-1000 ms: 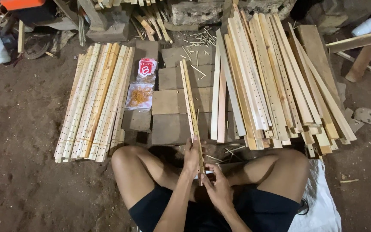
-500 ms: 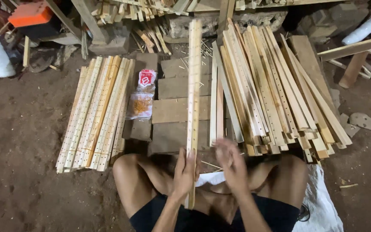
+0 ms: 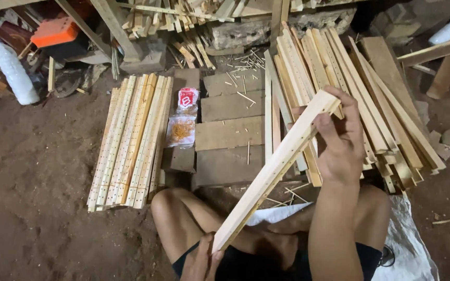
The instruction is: The person sits on the floor and inserts small wooden dowels into pre-drilled holes along long wooden slats. They pick up each slat, insert dowels one by one, and place the completed slats into a stack.
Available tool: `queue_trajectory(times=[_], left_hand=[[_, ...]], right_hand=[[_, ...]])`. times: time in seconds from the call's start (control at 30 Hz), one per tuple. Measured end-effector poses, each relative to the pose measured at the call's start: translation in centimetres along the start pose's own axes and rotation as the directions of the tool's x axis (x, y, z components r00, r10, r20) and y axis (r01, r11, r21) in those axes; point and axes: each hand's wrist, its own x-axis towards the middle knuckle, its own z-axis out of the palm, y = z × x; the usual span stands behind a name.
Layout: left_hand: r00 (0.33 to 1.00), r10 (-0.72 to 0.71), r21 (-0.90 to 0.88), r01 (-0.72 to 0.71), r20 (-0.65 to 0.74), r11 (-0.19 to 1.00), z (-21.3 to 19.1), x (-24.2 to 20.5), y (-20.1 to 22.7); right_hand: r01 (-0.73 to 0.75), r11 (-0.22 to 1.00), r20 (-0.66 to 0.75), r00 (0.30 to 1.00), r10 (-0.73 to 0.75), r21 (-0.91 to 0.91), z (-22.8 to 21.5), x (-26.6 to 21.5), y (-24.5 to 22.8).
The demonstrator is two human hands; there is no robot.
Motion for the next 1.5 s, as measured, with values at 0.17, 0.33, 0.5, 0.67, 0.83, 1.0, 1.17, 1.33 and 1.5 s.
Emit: queue_trajectory(times=[0.17,0.33,0.5,0.67,0.83,1.0,1.17,1.33,1.5], left_hand=[[0.996,0.063,0.109,-0.057,-0.059,0.992,0.4,-0.7,-4.3],[0.99,-0.057,-0.003,0.058,0.132,0.998,-2.6,0.5,-1.2],[0.982,-0.04,-0.054,0.051,0.183,0.997,-5.4,2.8,7.6],[0.993,-0.047,-0.256,0.074,0.107,0.964,-5.9,4.6,10.8],[0.997,-0.081,-0.266,0.076,-0.009,0.961,-4.3,4.0,7.5],[0.98,-0.201,-0.313,0.193,0.009,0.93,-4.6,4.5,4.5],[0.914,-0.405,-0.356,0.374,-0.013,0.857,-2.5,4.8,-2.3],[0.9,-0.434,-0.401,0.41,0.033,0.82,-5.1,6.4,-4.3],[0.935,-0.341,-0.355,0.289,-0.094,0.889,-5.1,7.5,-6.7]], right_hand=[[0.063,0.993,0.031,0.997,-0.067,0.104,0.7,-1.1,0.9],[0.065,0.994,0.075,0.995,-0.071,0.086,2.7,-2.5,1.0],[0.014,0.999,0.15,0.988,-0.021,0.046,6.4,-5.9,2.3],[-0.129,0.991,0.237,0.964,0.12,0.021,8.8,-9.1,4.6],[-0.323,0.946,0.229,0.921,0.314,0.002,9.9,-11.0,8.4],[-0.524,0.842,0.252,0.804,0.538,-0.127,10.3,-10.8,13.8],[-0.586,0.775,0.028,0.793,0.608,-0.237,10.6,-8.3,22.3],[-0.3,0.722,0.127,0.872,0.472,-0.623,11.5,-2.4,32.4],[0.043,0.726,0.352,0.893,0.28,-0.687,15.9,1.1,39.2]])
